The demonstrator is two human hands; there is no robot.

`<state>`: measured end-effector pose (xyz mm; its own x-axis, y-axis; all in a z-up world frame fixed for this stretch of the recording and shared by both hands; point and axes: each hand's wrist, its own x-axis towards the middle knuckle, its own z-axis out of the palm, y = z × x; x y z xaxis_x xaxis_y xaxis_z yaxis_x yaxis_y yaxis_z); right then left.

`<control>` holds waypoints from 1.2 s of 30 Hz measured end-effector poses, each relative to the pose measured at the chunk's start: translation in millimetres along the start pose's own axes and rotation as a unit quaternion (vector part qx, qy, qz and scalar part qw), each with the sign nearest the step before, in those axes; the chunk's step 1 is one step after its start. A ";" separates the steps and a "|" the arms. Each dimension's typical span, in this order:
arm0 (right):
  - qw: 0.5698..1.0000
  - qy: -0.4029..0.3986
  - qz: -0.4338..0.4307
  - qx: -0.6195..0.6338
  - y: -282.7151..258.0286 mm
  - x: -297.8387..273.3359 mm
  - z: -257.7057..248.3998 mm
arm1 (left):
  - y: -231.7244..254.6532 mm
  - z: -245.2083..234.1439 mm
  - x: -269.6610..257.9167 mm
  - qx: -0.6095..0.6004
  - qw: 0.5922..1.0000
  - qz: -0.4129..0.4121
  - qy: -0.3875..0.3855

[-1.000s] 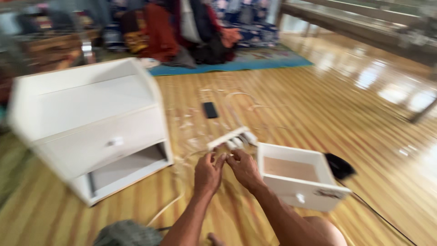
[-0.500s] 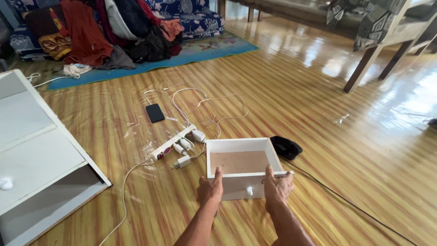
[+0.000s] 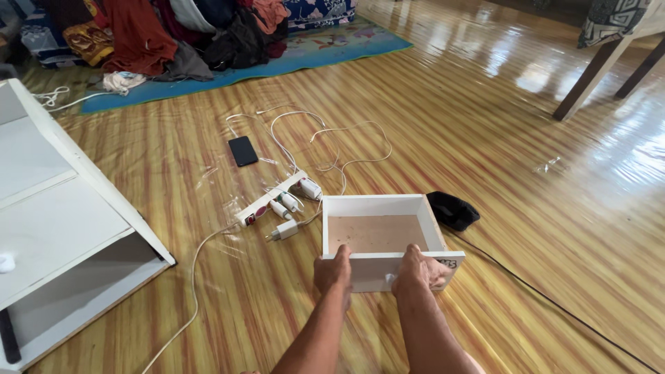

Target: The person assembles a white two-drawer cabinet by inserting drawer slides, wiping surfaces with a cloth, and installing drawer fronts with knobs. They then place items from a basin into the lower drawer.

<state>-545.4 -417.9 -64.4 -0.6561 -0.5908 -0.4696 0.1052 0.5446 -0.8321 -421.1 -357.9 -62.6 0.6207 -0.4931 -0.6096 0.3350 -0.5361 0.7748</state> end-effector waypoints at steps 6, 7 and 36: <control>0.987 -0.102 0.115 0.050 -18.4 -7.8 -2.9 | 9.8 -1.6 -9.3 -0.047 0.997 -0.052 -0.016; 0.984 -0.120 0.120 0.050 -19.3 -8.6 -5.5 | 9.3 -2.0 -7.8 -0.053 0.997 -0.046 -0.020; 0.871 -0.486 0.060 0.039 96.3 -269.7 25.1 | -47.1 -320.3 -72.6 -0.222 0.943 0.089 0.231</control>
<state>-339.5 -221.1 -25.3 0.3013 -0.7781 -0.5512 0.2041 0.6173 -0.7598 -254.9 -77.4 -1.1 0.9035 -0.1421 -0.4045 0.3964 -0.0827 0.9144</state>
